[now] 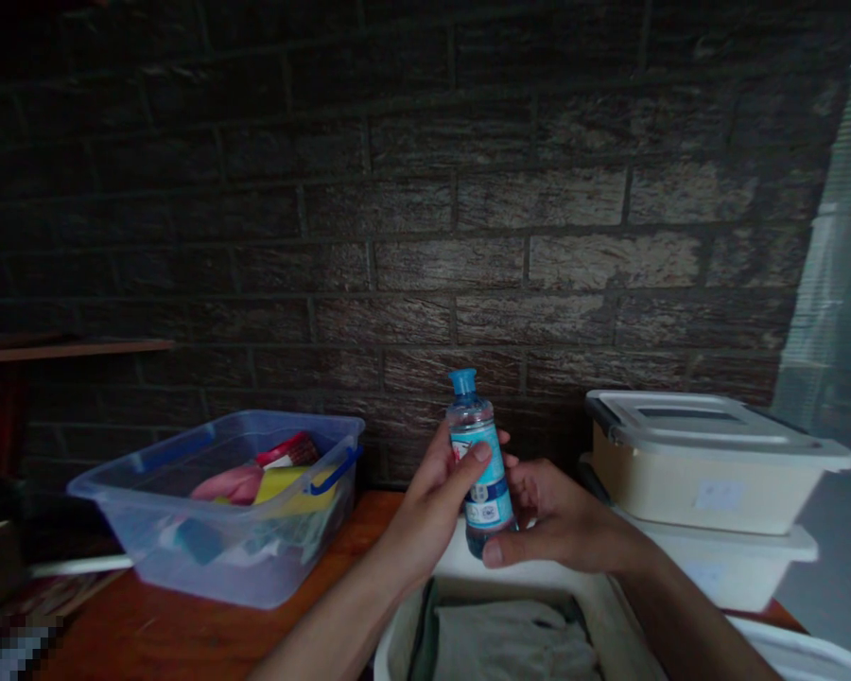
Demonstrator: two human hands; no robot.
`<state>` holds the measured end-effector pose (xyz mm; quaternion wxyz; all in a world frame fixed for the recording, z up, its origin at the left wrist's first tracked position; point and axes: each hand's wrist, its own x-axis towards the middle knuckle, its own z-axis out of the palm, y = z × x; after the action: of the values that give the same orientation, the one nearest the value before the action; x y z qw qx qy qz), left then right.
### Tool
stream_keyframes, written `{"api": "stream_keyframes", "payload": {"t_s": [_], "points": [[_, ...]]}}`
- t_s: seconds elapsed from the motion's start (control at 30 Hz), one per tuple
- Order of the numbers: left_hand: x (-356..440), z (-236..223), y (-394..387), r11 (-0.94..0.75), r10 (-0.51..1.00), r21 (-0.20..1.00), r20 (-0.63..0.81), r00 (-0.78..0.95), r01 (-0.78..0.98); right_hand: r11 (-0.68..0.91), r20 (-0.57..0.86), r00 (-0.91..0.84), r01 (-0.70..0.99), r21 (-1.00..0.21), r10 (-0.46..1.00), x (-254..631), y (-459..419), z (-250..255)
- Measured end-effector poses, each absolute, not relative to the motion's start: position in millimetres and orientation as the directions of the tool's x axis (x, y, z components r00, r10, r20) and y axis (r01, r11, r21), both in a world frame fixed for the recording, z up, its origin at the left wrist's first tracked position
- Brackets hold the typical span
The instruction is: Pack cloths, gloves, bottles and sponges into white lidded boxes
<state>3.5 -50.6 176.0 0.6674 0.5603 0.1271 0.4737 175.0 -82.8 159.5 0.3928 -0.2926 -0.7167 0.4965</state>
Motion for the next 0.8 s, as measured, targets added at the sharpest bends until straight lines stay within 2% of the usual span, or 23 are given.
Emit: {"api": "stream_keyframes", "payload": {"t_s": [0.17,0.37,0.5,0.63,0.8], "points": [[0.9,173.2,-48.5,-0.199,0.673,0.889,0.430,0.602,-0.413,0.328,0.305,-0.509,-0.047,-0.944,0.805,178.6,-84.6,161.8],[3.3,164.7,-48.9,-0.366,0.653,0.851,0.523,0.547,-0.377,0.302,0.288,-0.473,-0.048,-0.952,0.832,185.3,-81.9,157.6],[2.6,163.5,-51.0,-0.420,0.640,0.836,0.549,0.538,-0.354,0.287,0.259,-0.485,-0.018,-0.958,0.835,187.5,-80.0,155.5],[1.9,166.4,-51.5,-0.370,0.662,0.853,0.520,0.540,-0.368,0.279,0.232,-0.511,0.017,-0.960,0.828,188.2,-81.9,157.5],[5.0,169.8,-48.1,-0.093,0.732,0.866,0.394,0.556,-0.491,0.302,0.232,-0.512,0.057,-0.952,0.827,187.6,-84.6,160.0]]}}
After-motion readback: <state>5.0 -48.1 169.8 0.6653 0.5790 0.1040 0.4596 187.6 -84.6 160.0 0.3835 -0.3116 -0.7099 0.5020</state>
